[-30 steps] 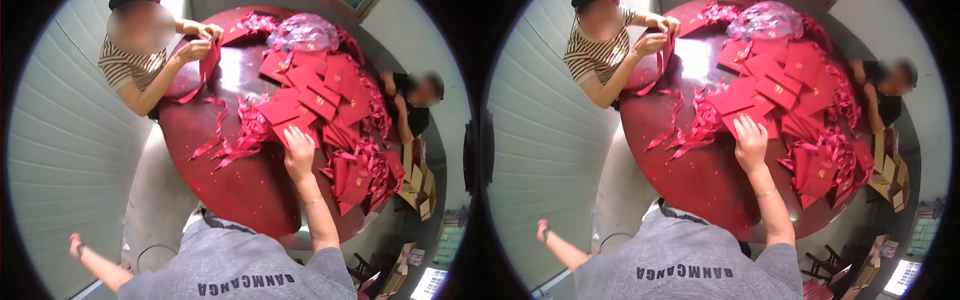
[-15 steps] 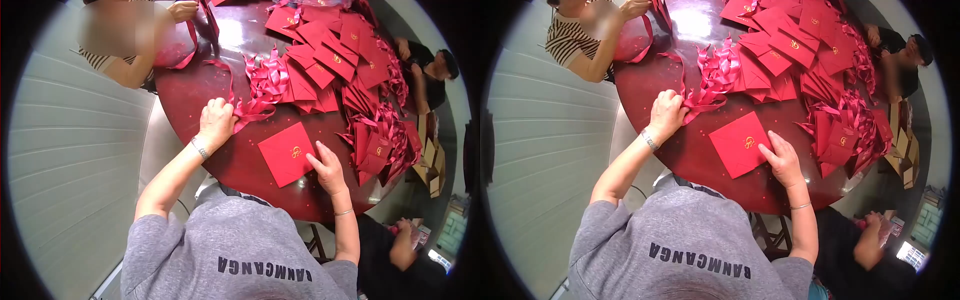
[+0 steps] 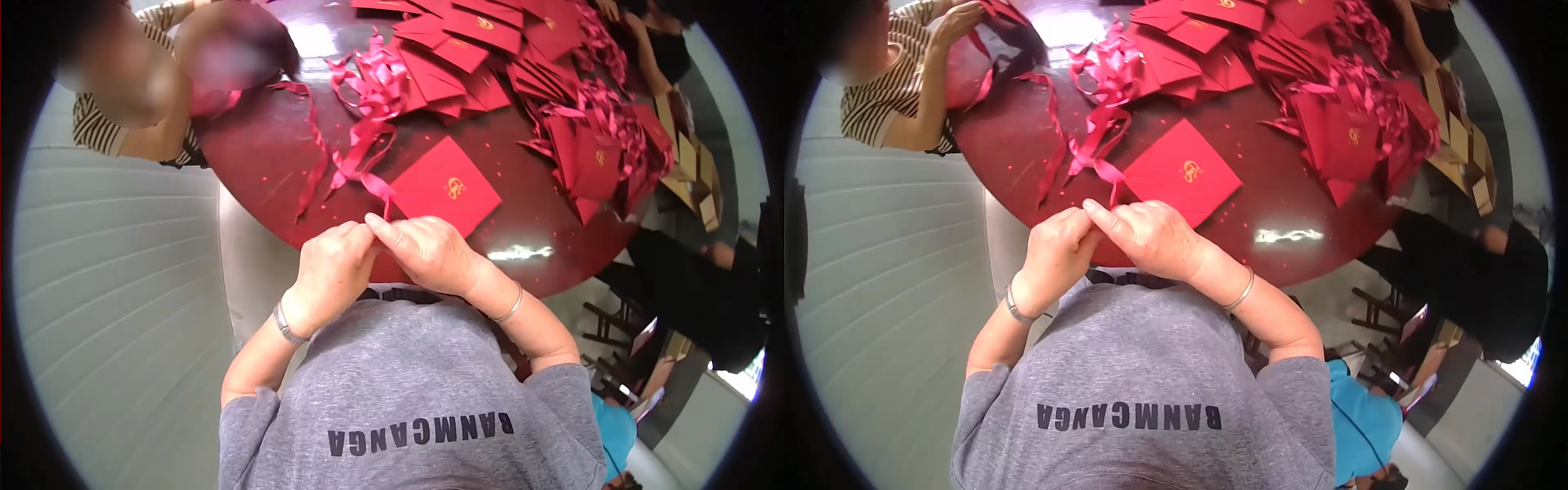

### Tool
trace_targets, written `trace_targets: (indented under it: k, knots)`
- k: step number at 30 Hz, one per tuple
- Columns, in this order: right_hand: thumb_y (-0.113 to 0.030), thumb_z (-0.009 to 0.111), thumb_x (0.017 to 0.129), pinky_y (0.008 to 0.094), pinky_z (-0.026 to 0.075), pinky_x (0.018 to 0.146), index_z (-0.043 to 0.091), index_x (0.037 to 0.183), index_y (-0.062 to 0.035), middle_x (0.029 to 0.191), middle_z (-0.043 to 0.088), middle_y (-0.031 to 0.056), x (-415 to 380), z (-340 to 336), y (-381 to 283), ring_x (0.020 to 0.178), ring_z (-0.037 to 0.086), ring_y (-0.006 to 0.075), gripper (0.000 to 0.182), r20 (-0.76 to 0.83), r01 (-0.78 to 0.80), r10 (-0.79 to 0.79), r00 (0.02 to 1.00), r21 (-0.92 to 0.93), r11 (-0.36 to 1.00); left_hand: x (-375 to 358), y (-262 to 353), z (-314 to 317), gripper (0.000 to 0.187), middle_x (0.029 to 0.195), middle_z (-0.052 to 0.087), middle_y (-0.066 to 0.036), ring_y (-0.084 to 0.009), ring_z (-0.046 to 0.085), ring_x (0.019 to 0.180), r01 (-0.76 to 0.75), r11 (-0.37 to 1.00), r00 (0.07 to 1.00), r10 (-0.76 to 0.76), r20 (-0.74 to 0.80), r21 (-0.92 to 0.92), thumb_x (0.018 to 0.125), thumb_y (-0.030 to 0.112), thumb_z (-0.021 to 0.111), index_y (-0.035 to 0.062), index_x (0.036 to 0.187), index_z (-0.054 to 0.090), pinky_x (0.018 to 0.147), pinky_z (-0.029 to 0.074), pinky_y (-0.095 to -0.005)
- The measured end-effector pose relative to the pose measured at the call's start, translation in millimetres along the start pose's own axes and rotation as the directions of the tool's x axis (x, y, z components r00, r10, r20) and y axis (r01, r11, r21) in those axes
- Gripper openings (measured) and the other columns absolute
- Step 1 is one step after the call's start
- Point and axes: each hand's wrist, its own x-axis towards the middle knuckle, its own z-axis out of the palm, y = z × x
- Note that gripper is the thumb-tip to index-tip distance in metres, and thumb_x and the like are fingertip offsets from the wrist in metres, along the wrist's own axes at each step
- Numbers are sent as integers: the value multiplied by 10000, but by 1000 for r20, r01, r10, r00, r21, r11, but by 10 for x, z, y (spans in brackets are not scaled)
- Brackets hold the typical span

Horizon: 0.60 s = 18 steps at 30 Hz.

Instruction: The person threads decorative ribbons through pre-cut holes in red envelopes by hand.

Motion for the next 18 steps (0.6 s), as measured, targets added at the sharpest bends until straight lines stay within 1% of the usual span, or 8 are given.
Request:
trace_targets:
  k: [4, 6, 8, 10, 12, 14, 16, 18]
  knots:
    - [-39, 661, 772, 337, 495, 519, 585, 1208, -27, 670, 587, 56, -402, -30, -69, 557, 602, 214, 443, -132, -60, 55, 990, -40, 997, -105, 158, 45, 191, 807, 658, -119, -182, 632, 652, 159, 841, 985, -97, 144, -518, 853, -25, 601, -18, 1044, 614, 598, 508, -295]
    - [-55, 674, 771, 337, 517, 572, 585, 1197, -16, 764, 634, 100, -567, -88, -182, 648, 639, 244, 437, -80, -153, 152, 985, -10, 988, -108, 217, 105, 187, 787, 650, -84, -122, 608, 636, 430, 637, 902, -267, 339, -640, 873, -38, 567, -38, 1059, 584, 593, 507, -274]
    - [-67, 684, 773, 326, 541, 658, 580, 1181, 8, 880, 661, 145, -657, -149, -311, 764, 664, 266, 428, -166, -311, 327, 931, 113, 944, -76, 270, 214, 164, 776, 644, -118, -170, 642, 652, 419, 638, 905, -238, 352, -646, 871, -39, 553, -41, 1035, 552, 598, 515, -299]
    - [-36, 652, 821, 322, 544, 726, 581, 1167, 20, 955, 667, 159, -737, -102, -431, 849, 671, 261, 358, -164, -447, 490, 856, 239, 862, -53, 323, 389, 123, 780, 639, -152, -243, 666, 671, 16, 870, 992, 49, 119, -493, 866, -45, 540, -34, 988, 527, 603, 518, -333]
    - [-53, 622, 859, 368, 543, 738, 577, 1152, -11, 953, 661, 145, -843, -22, -458, 852, 661, 322, 300, -120, -462, 647, 753, 604, 649, 23, 428, 444, 107, 782, 634, -180, -318, 669, 699, -29, 867, 986, 106, 127, -497, 859, -47, 537, -21, 961, 521, 610, 517, -364]
    - [-15, 586, 877, 360, 544, 728, 594, 1099, -13, 927, 664, 158, -957, -11, -478, 842, 674, 304, 223, -106, -523, 717, 689, 612, 593, 133, 496, 464, 122, 772, 635, -175, -334, 665, 721, 2, 865, 962, 136, 238, -501, 852, -43, 552, -13, 968, 527, 609, 512, -368]
    - [-5, 560, 918, 290, 536, 718, 616, 1040, 22, 901, 676, 108, -1109, 39, -439, 831, 671, 164, 137, -285, -582, 704, 650, 409, 703, 298, 373, 621, 177, 827, 647, -176, -361, 654, 813, -134, 952, 973, 180, 147, -276, 831, -21, 582, -1, 1003, 546, 665, 512, -413]
    - [-37, 554, 938, 248, 513, 671, 620, 1027, 8, 907, 677, 70, -1254, 76, -425, 781, 627, 100, 119, -269, -526, 816, 511, 653, 545, 615, 208, 703, 299, 1012, 642, -183, -358, 614, 1016, -341, 940, 935, 341, 96, -17, 806, -15, 591, 24, 1101, 563, 810, 494, -442]
